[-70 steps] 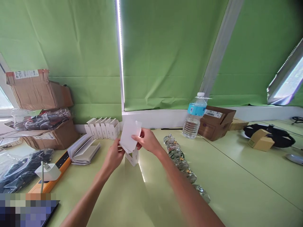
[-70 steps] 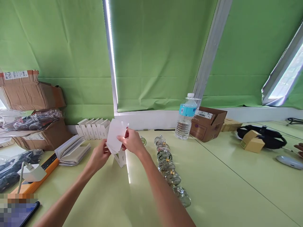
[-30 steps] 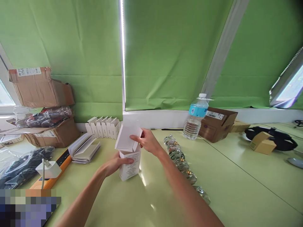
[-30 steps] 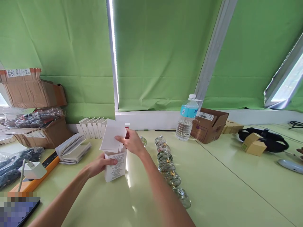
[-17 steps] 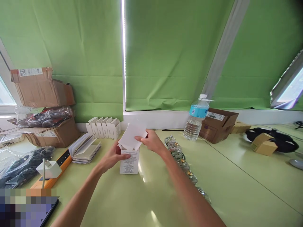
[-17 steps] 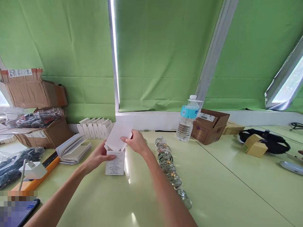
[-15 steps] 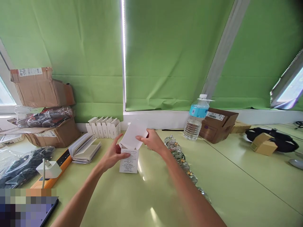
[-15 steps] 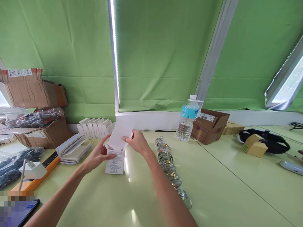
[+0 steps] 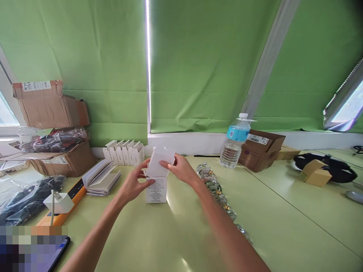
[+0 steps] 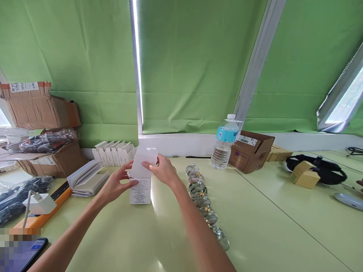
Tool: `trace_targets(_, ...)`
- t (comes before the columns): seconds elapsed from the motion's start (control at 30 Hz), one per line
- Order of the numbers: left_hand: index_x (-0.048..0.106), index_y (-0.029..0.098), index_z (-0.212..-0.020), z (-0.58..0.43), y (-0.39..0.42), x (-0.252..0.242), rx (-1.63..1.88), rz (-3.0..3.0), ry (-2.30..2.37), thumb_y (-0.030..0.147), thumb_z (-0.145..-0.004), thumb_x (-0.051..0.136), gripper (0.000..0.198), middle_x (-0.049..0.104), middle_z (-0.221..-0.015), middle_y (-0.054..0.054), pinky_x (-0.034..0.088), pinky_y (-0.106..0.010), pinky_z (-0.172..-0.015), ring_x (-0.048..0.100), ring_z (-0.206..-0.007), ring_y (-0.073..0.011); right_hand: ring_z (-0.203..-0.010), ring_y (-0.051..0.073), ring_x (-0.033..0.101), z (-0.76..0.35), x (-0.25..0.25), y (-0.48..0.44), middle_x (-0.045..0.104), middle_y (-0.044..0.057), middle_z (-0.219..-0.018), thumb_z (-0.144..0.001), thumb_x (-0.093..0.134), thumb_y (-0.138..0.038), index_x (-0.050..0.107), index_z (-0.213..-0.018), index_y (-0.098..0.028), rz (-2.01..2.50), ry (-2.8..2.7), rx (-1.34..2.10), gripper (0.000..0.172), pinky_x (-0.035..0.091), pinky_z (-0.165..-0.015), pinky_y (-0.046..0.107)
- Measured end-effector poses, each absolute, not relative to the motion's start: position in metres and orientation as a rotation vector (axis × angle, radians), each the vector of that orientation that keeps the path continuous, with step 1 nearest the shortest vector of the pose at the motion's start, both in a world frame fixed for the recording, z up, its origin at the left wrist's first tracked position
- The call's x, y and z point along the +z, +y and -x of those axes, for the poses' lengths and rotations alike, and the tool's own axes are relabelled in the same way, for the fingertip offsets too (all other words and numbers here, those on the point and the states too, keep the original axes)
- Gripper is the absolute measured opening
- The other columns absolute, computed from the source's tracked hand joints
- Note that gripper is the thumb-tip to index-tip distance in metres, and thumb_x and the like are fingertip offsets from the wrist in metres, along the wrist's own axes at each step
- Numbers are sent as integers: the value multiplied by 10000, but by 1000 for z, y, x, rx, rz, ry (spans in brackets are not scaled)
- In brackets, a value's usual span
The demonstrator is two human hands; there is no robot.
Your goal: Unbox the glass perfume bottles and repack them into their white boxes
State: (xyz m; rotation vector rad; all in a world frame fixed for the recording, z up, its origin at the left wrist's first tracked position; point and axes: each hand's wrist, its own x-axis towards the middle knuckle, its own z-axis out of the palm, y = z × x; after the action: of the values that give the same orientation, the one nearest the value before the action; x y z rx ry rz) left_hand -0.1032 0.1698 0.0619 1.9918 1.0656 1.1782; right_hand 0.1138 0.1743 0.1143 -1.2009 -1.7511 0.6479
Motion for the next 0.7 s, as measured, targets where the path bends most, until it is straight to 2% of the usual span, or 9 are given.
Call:
trace_targets(0.2, 562, 271, -1271, 105, 172, 59, 1143, -2025, 1131, 372, -800, 695, 500, 636, -1248, -49, 548, -399, -911, 657, -994, -216, -747, 181, 617, -112, 118, 169, 706, 31, -917, -753, 694, -511, 641, -1036, -214, 1246, -1761, 597, 414, 479, -631, 272)
trace_targets(0.3, 531, 294, -1298, 105, 171, 59, 1166, -2074, 1165, 363, -800, 696, 528, 639, -1242, -37, 550, -399, -902, 663, -976, -210, -820, 190, 632, -110, 121, 167, 704, 32, -1000, -781, 657, -544, 607, -1084, -230, 1233, -1770, 589, 439, 481, -653, 268)
trace_targets(0.4, 501, 303, -1302, 103, 168, 63, 1147, -2108, 1174, 330, -806, 687, 530, 638, -1230, -31, 555, -390, -884, 663, -970, -206, -890, 197, 638, -109, 124, 164, 705, 23, -1052, -819, 630, -510, 603, -1090, -248, 1200, -1810, 602, 378, 480, -675, 264)
trace_targets(0.53, 450, 310, -1332, 101, 163, 67, 1153, -2115, 1138, 319, -808, 683, 574, 615, -1231, -39, 558, -390, -876, 659, -940, -191, -850, 205, 641, -110, 128, 159, 713, 35, -1018, -832, 625, -471, 626, -1042, -236, 1237, -1862, 600, 315, 470, -648, 269)
trace_targets(0.7, 502, 287, -1254, 100, 161, 70, 1128, -2140, 1142, 327, -808, 683, 483, 665, -1132, -34, 557, -388, -856, 658, -944, -199, -814, 221, 621, -109, 133, 150, 701, 46, -945, -793, 659, -521, 598, -1105, -240, 1315, -1930, 486, 424, 435, -598, 267)
